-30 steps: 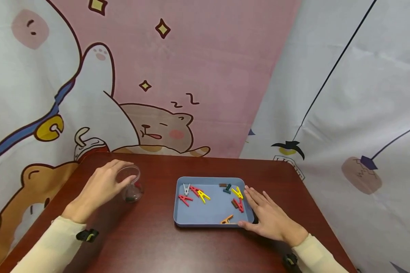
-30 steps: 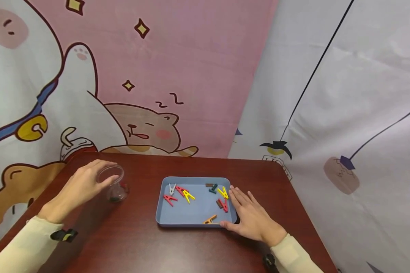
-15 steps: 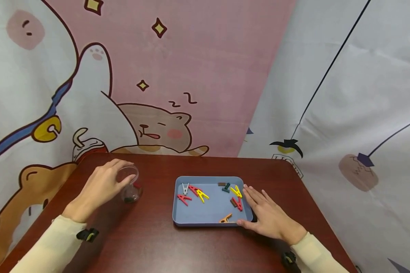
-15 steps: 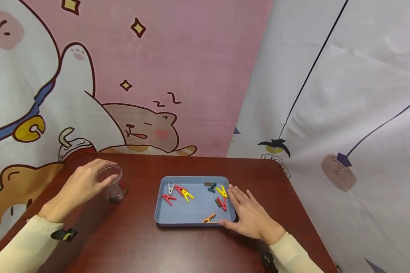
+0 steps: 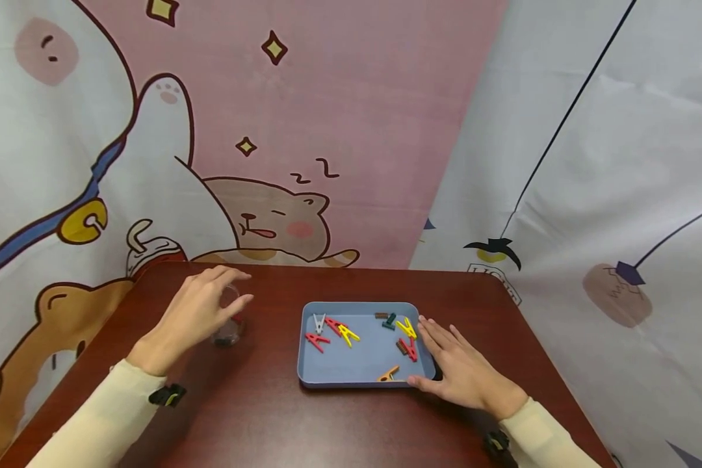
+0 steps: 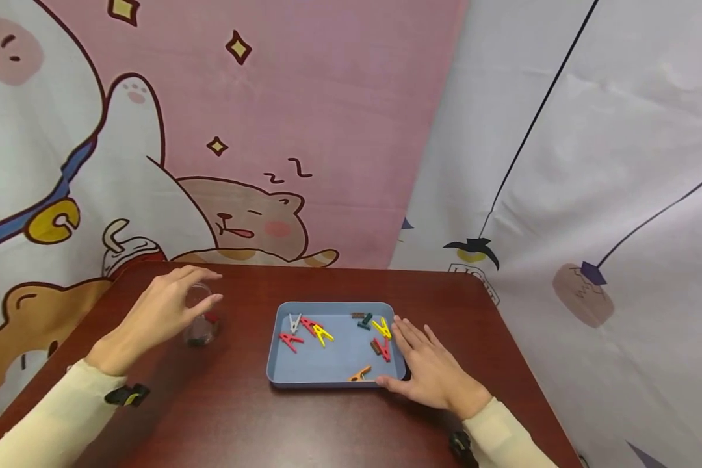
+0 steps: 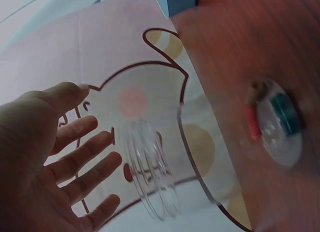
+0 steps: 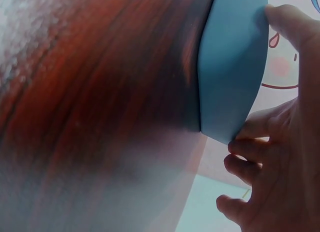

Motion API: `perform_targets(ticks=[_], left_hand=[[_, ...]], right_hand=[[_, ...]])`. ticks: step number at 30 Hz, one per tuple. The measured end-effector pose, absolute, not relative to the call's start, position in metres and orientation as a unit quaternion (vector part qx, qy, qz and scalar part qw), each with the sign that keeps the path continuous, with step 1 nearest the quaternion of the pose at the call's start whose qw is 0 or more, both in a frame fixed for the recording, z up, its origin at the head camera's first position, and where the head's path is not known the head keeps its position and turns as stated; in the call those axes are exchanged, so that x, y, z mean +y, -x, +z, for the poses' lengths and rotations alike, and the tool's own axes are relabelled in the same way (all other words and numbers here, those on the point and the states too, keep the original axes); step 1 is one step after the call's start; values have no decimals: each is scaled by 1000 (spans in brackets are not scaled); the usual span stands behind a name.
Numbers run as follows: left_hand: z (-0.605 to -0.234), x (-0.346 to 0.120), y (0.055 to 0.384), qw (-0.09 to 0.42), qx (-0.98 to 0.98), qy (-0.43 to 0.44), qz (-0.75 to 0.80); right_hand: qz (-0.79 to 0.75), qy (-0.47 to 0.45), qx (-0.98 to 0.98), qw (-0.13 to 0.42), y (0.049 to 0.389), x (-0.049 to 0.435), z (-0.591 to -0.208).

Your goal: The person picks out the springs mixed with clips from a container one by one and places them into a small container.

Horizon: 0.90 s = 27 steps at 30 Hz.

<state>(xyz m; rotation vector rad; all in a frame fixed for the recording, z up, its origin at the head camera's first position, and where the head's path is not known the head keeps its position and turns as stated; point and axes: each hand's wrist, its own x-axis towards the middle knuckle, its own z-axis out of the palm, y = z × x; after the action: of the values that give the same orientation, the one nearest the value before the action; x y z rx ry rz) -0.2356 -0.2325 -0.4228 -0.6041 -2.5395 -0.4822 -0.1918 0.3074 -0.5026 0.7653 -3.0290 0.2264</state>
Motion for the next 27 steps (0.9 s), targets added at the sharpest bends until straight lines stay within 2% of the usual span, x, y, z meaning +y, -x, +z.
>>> perform_targets(ticks=[18,27], left_hand=[[-415,-172,249,180,-929,266,-186],[-418,-150,255,173,-927,291,-163]], right_hand=[[82,-236,-968,-6,194,309,-501],[81,-236,-968,-7,192,307,-501]])
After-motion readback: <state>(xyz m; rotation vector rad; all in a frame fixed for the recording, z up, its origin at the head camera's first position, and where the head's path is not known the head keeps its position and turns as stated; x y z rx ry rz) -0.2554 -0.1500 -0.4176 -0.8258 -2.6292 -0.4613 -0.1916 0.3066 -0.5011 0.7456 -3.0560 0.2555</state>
